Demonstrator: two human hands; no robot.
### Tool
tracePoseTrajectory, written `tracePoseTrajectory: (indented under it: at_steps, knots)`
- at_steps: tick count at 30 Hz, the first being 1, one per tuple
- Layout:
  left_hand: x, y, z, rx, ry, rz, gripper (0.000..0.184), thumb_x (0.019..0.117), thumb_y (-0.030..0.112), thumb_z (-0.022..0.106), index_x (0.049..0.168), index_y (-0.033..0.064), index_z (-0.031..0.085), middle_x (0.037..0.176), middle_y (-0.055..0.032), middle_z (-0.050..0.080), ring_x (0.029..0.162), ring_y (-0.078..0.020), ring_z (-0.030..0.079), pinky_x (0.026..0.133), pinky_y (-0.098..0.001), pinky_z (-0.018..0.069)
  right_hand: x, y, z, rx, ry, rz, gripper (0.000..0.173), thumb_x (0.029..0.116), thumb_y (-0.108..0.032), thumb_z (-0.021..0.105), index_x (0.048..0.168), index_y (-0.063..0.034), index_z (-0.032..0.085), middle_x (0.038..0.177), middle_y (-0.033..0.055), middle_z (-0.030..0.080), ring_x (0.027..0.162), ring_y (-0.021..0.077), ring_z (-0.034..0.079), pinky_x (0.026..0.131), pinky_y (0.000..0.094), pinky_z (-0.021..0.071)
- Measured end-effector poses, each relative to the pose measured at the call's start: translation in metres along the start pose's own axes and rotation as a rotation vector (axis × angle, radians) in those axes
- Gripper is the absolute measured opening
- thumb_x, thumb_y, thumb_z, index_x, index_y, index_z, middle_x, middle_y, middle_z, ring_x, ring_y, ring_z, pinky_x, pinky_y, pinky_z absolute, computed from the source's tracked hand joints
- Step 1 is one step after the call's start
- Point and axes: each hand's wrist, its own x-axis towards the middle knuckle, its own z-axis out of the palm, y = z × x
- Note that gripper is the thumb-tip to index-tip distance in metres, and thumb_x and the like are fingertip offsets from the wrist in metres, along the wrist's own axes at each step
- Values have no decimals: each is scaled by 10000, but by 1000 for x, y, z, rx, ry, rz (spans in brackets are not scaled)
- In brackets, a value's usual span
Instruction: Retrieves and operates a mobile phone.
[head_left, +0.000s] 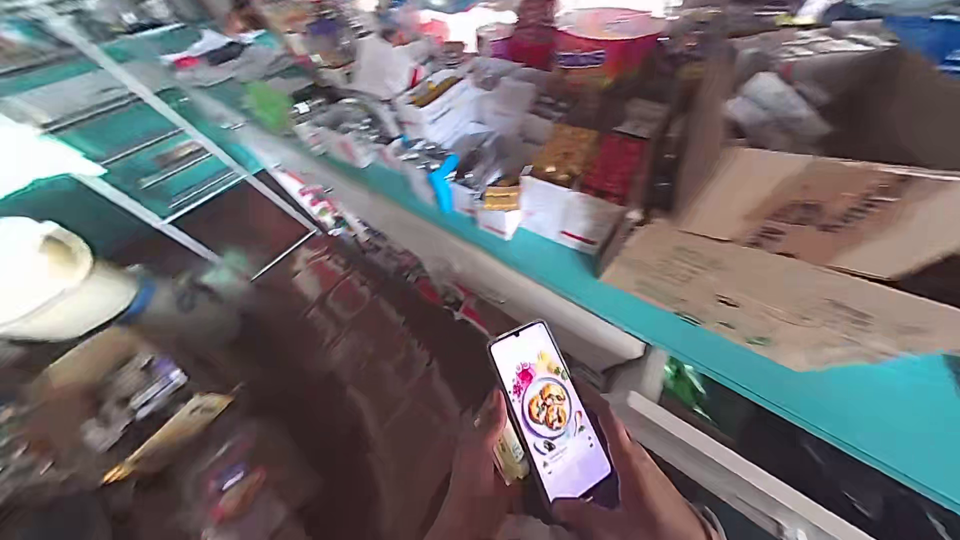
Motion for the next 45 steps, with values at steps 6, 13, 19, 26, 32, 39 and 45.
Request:
tracePoseTrajectory:
  at_steps: [6, 13, 19, 26, 32, 39, 45]
  knots:
    - [-7, 62, -125, -162, -87, 156, 352, 1054, 314, 493, 1292, 72, 584, 1089, -69, 747, 994, -163, 732, 884, -356, 613, 76, -23, 100, -3, -80, -170, 478, 961, -212, 670, 1368, 12, 561, 1097, 25, 755, 915, -2, 715, 790, 198, 606]
    - [-21, 182, -252, -183, 69, 273, 323, 1090, 237, 381, 1214, 62, 623, 1020, -48, 761, 943, -136, 742, 855, -323, 621, 163, -77, 254, 308, -336, -143, 468, 1048, -246, 551, 1442, -3, 478, 1079, -53, 730, 937, -40, 684, 821, 164, 581]
    - [-30, 276, -331, -234, 257, 361, 305, 1094, 214, 366, 1206, 66, 609, 978, -34, 759, 894, -119, 744, 817, -302, 626, 236, -131, 364, 332, -537, -106, 584, 1005, -212, 610, 1486, 27, 379, 1115, -21, 730, 979, 13, 706, 851, 230, 606]
    - [31, 375, -411, -324, 328, 488, 294, 1092, 201, 372, 1182, 64, 616, 956, -37, 762, 873, -122, 747, 808, -307, 629, 366, -152, 459, 483, -793, -135, 787, 957, -224, 692, 1563, -14, 235, 1303, 23, 670, 1125, 90, 687, 944, 296, 604]
    - [107, 505, -465, -332, 486, 512, 298, 1095, 210, 374, 1266, 67, 571, 967, -28, 750, 874, -116, 738, 797, -301, 624, 529, -176, 545, 502, -991, -191, 1005, 851, -214, 825, 1586, -19, 168, 1377, 70, 640, 1196, 138, 670, 995, 337, 595]
    - [186, 660, -522, -362, 587, 598, 299, 1095, 183, 368, 1283, 68, 571, 980, -15, 752, 889, -105, 741, 802, -294, 626, 699, -228, 639, 307, -1014, -334, 1031, 849, -327, 808, 1596, 12, 182, 1390, 81, 629, 1194, 42, 647, 981, 244, 576]
    - [271, 783, -606, -403, 588, 598, 297, 1095, 184, 373, 1245, 70, 602, 968, -32, 763, 873, -122, 750, 788, -306, 634, 839, -259, 730, 399, -1102, -216, 995, 881, -267, 788, 1614, -22, 162, 1429, 58, 602, 1217, 72, 641, 997, 283, 580]
